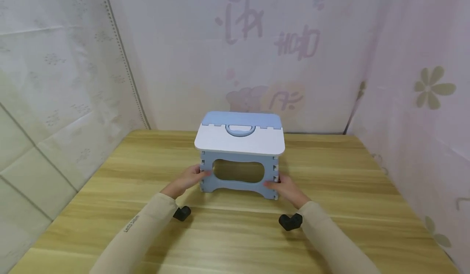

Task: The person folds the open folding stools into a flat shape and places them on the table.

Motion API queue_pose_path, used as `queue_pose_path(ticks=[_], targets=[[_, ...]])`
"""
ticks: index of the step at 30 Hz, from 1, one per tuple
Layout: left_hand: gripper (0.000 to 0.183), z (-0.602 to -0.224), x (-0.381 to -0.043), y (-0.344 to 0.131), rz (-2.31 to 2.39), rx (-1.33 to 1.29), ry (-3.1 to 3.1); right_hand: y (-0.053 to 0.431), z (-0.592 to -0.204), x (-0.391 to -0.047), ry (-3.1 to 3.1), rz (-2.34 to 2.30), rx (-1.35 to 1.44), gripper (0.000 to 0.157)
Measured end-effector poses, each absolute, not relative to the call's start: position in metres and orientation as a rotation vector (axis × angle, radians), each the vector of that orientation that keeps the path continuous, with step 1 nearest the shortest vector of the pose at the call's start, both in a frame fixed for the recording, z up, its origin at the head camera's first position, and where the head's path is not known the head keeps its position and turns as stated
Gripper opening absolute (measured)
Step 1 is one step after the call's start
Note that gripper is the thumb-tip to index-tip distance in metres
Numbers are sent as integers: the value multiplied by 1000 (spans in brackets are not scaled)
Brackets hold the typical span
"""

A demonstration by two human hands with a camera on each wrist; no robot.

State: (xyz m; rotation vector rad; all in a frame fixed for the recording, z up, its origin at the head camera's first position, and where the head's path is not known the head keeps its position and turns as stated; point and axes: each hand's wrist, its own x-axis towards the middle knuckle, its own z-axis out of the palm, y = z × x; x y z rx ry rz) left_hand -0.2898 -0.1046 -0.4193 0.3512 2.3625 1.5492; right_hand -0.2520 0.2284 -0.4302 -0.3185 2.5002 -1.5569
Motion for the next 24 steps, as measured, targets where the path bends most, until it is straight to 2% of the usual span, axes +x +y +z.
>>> queue_pose_path(ticks=[7, 16, 24], targets=[[39, -417, -286, -99, 1469, 337, 2418, 239, -425, -250, 2549, -1434, -268, 72], [40, -427, -289, -94, 1479, 313, 2429, 239, -424, -253, 2501, -1464, -314, 77], [53, -433, -293, -90, 1473, 346, 2457, 238, -422, -256, 2533, -1417, -323, 76]])
